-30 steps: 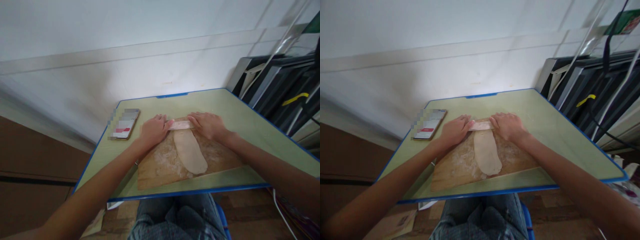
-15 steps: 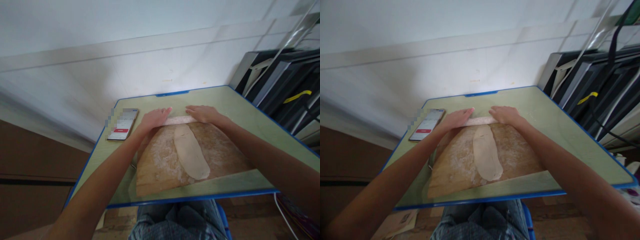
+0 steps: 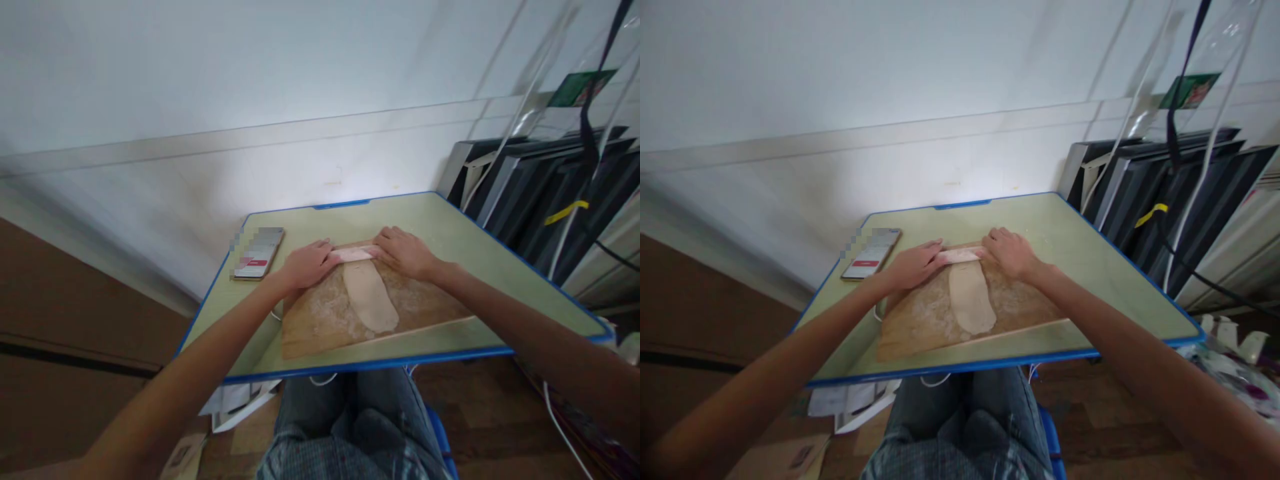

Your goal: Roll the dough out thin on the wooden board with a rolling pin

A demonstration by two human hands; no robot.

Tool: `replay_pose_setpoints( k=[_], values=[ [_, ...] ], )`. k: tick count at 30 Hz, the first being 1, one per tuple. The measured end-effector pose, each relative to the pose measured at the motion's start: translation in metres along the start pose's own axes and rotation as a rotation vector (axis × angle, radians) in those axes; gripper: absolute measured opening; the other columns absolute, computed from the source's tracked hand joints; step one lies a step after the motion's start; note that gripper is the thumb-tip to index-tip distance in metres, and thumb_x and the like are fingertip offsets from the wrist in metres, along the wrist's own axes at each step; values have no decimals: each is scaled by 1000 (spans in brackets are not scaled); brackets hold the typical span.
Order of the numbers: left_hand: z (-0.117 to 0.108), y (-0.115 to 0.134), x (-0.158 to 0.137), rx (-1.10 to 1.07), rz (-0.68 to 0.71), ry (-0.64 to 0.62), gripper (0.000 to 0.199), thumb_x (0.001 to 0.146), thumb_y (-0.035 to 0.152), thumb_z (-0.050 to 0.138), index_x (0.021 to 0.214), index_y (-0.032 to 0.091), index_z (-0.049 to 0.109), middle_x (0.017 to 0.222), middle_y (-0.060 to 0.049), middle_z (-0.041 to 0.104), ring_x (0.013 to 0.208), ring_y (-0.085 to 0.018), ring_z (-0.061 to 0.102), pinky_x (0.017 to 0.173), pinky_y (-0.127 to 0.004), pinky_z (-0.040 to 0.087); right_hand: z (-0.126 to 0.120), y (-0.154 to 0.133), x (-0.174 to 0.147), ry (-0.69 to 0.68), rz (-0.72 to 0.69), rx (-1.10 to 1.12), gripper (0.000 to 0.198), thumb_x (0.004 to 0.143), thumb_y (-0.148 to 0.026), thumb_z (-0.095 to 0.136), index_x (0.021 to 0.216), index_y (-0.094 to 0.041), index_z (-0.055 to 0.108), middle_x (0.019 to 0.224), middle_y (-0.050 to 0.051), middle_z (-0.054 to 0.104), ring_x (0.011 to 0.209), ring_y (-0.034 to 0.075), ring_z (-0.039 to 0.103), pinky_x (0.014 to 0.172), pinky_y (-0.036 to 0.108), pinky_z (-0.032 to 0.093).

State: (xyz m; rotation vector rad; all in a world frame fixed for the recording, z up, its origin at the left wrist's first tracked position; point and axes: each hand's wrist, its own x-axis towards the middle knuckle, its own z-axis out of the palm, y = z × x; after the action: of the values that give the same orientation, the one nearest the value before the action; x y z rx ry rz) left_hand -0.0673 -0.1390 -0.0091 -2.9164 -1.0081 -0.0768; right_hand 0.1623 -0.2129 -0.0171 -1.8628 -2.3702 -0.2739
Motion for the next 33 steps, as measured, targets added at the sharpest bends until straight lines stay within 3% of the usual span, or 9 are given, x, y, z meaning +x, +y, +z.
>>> replay_pose_setpoints(
  k=[4,9,13,17,20,27,33],
  values=[
    [-9,1,-12,144,36,-28,42,95,39,38,126,11,45,134,-16,52,119,-23,54,97,-32,41,-13,-1,-7,-44,-67,-53,35,94,-42,39,104,-14,56,103,13,63,97,25,58,79,34,42],
    [-31,8,-25,193,28,-8,35,95,41,35,110,13,51,112,-14,64,101,-26,63,84,-36,47,-36,-4,-18,-5,-102,-52,34,96,-40,35,100,-15,57,98,12,64,91,24,59,76,33,42],
    [-31,20,-38,123,74,-64,35,95,42,33,102,14,53,104,-13,65,98,-26,62,84,-37,47,-28,-11,-33,-7,-155,-43,39,96,-42,31,98,-14,58,99,14,64,93,25,59,76,34,43],
    [-19,27,-40,22,1,39,42,96,45,28,112,13,50,114,-13,61,107,-25,57,92,-38,44,-14,-20,-37,15,-23,39,48,95,-51,27,115,-18,56,114,13,64,100,27,61,81,38,45],
    [-15,27,-35,-5,-66,77,44,96,46,24,118,16,49,117,-11,60,111,-24,54,94,-37,42,-13,-21,-31,26,17,122,55,94,-55,25,126,-20,53,127,12,59,109,29,58,88,42,45],
    [-15,11,-16,-59,-62,-7,50,96,50,24,121,15,48,124,-11,57,118,-23,51,99,-37,39,-9,-7,-2,-83,-31,205,63,93,-57,19,127,-17,56,130,13,57,122,29,50,102,47,36],
    [-10,-14,18,-177,-114,-74,52,97,43,16,120,12,51,126,-12,57,121,-22,49,104,-34,35,7,10,34,-254,88,246,67,92,-59,17,142,-21,40,149,9,35,139,25,26,111,51,19]
  ],
)
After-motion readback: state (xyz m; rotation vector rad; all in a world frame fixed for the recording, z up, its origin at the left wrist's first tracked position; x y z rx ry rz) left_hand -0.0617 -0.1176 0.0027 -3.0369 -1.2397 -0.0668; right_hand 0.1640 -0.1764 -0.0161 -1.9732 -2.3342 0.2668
